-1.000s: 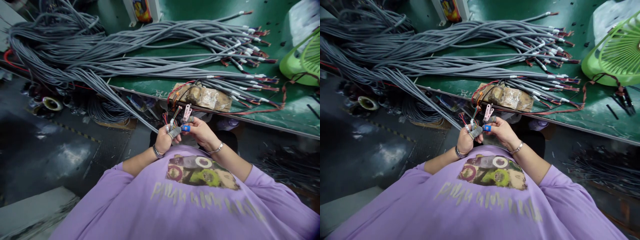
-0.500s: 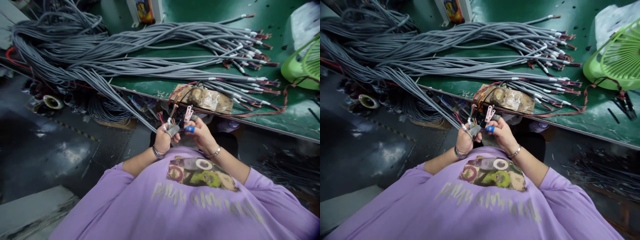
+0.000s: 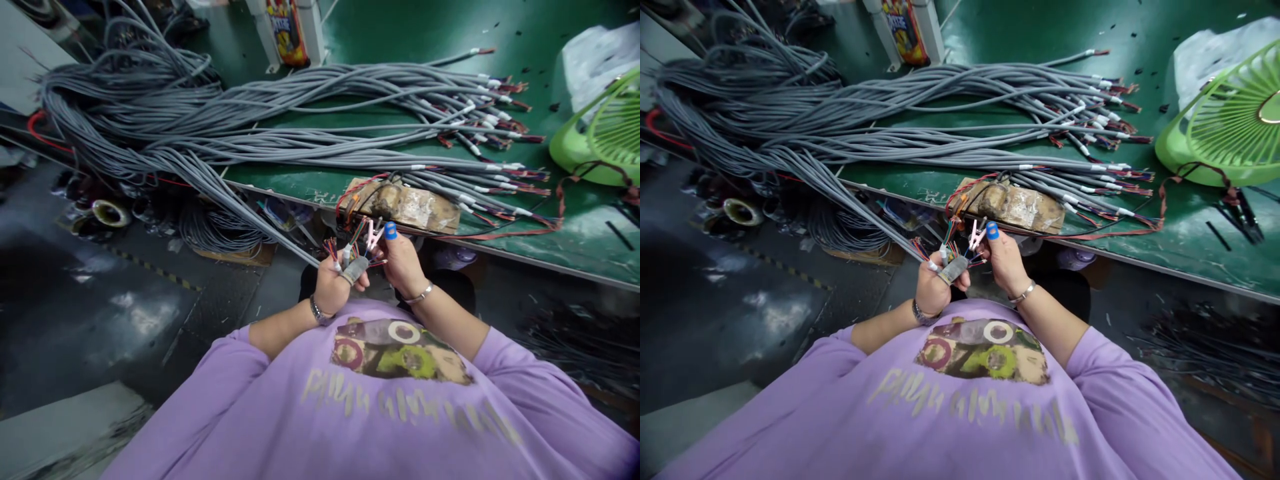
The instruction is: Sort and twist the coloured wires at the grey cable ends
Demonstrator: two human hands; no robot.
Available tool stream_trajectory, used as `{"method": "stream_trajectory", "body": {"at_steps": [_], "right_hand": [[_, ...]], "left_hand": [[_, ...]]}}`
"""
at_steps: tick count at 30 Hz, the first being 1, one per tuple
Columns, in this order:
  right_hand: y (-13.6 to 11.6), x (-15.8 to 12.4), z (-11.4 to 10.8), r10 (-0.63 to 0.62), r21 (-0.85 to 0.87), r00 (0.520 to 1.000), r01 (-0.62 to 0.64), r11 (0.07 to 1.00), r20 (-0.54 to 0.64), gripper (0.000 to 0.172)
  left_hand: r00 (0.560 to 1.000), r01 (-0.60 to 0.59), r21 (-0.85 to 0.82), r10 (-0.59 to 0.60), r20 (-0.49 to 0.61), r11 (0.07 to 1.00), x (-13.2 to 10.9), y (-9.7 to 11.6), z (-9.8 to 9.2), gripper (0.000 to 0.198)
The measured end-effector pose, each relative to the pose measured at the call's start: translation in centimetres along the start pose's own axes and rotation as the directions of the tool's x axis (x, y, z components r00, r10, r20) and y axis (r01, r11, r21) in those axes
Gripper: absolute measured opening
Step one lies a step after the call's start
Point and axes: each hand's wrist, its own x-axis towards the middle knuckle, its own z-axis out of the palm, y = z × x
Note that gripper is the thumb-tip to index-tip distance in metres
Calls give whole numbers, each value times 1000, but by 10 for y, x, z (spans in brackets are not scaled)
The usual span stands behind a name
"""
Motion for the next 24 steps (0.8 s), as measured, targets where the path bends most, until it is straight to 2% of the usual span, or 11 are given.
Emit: {"method": "stream_trajectory", "body": {"at_steps": [7, 12, 16, 18, 21, 24], "right_hand": [[-1, 9, 3, 224, 161, 962, -249, 955, 158, 63], [-2, 8, 5, 222, 174, 957, -255, 951, 185, 60], [0, 5, 3, 262, 211, 952, -291, 933, 157, 62], [-1, 2, -1, 288, 232, 941, -325, 917, 180, 64], [-5, -3, -12, 331, 203, 900, -393, 897, 283, 66], [-10, -9, -25, 377, 99, 834, -450, 888, 403, 63]], "left_hand": [[999, 31, 66, -32, 5, 997, 4, 1, 3, 43], [999, 49, 95, -50, 8, 994, 4, -1, 1, 44], [999, 37, 86, -37, 2, 996, 2, -5, -2, 43], [999, 39, 90, -40, 4, 995, -1, -5, -4, 42], [999, 46, 86, -47, 8, 995, -6, -5, -9, 42], [998, 55, 56, -55, -8, 997, -9, -7, -14, 42]]}}
